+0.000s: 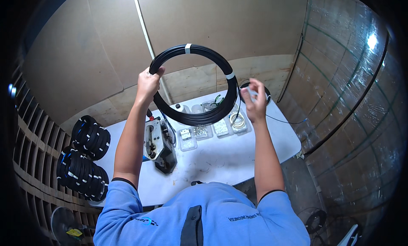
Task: Inspecting coiled cables and using a industrial machine to crimp connectors onto cable ends.
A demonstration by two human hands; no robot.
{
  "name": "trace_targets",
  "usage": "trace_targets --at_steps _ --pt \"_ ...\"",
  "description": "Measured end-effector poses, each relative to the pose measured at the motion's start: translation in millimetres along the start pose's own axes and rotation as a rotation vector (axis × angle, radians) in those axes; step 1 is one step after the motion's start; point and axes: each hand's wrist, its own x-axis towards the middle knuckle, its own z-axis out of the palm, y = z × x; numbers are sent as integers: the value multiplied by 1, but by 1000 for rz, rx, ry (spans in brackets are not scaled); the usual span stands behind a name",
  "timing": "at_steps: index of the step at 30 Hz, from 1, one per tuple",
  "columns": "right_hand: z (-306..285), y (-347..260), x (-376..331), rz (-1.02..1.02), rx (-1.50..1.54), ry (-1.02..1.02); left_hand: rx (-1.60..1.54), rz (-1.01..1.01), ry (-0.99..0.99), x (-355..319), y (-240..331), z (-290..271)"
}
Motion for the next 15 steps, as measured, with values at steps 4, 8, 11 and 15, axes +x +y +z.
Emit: trace_targets --at_steps 4,8,11,15 --pt "11 -21 8 68 303 -478 -213 -186 -112 -5 -21 2" --pt "35 -44 -11 245 434 -506 -302 -405 -182 -9 -37 1" --pt "40 -28 -4 484 678 -355 -482 -451 -303 -23 -61 5" --pt "26 14 16 692 922 -364 -715 -288 -350 -54 -61 3"
